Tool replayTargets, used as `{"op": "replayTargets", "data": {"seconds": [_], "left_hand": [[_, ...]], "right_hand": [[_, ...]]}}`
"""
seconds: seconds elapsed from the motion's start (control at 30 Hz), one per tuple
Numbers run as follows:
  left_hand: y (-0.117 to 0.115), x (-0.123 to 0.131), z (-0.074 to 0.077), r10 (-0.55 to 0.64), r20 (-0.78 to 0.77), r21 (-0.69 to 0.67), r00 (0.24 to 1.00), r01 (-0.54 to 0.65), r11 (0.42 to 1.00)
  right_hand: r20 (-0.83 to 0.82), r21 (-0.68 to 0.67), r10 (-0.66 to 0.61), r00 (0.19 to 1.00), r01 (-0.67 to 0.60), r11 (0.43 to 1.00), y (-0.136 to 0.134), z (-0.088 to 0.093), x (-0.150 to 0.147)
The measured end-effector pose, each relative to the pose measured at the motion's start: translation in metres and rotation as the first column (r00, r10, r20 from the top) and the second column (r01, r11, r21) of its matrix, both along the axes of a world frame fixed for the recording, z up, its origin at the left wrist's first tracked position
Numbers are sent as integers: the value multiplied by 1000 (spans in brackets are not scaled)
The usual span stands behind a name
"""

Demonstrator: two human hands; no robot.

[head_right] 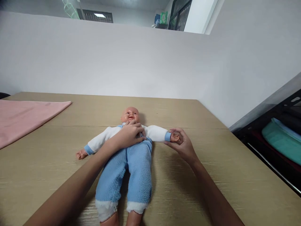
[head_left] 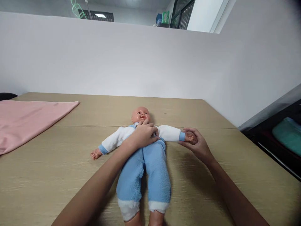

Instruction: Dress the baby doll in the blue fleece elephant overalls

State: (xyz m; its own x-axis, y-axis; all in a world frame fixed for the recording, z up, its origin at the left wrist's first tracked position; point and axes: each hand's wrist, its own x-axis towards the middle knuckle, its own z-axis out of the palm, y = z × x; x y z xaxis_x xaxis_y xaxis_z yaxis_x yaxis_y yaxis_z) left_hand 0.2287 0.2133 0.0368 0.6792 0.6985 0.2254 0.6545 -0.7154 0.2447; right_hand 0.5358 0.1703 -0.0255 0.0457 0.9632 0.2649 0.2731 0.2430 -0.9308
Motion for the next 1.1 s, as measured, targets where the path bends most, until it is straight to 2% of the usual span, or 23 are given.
{"op": "replayTargets", "data": {"seconds": [0.1, 0.2, 0.3, 0.43, 0.57, 0.7, 0.8, 0.93, 1.0, 1.1], "left_hand": [[-1, 0, 2, -103, 58, -22, 993, 104, 994], [-2, 1, 4, -162, 135, -97, 977, 176, 980], [-3, 1, 5, -199, 259, -142, 945, 241, 960], [-4, -3, 4, -265, 426, -96, 865, 334, 938], [-5, -8, 1, -290, 478, -32, 829, 347, 937], [-5, -9, -1, -265, 525, -26, 809, 327, 945], [-4, -8, -3, -249, 550, -12, 798, 305, 952], [-3, -4, -4, -197, 574, -21, 795, 255, 967], [-2, -2, -4, -165, 580, -34, 797, 226, 974], [-1, 0, -5, -126, 562, -32, 818, 174, 984]], "right_hand": [[-148, 34, 28, 989, -23, 999, 2, 6, -9], [-174, 60, 57, 983, -48, 997, 6, 15, -23], [-155, 103, 57, 986, -42, 994, 12, 23, -39], [-32, 167, 80, 996, -74, 983, 15, 24, -63], [26, 233, 49, 998, -54, 971, 9, 11, -84], [67, 226, 57, 996, -71, 972, 1, 3, -90], [147, 223, 97, 984, -128, 966, -3, 5, -86], [264, 282, 169, 950, -243, 928, -10, 13, -84], [179, 230, 245, 953, -283, 931, -13, 16, -87], [-207, 51, 261, 943, -256, 965, -15, 15, -97]]}}
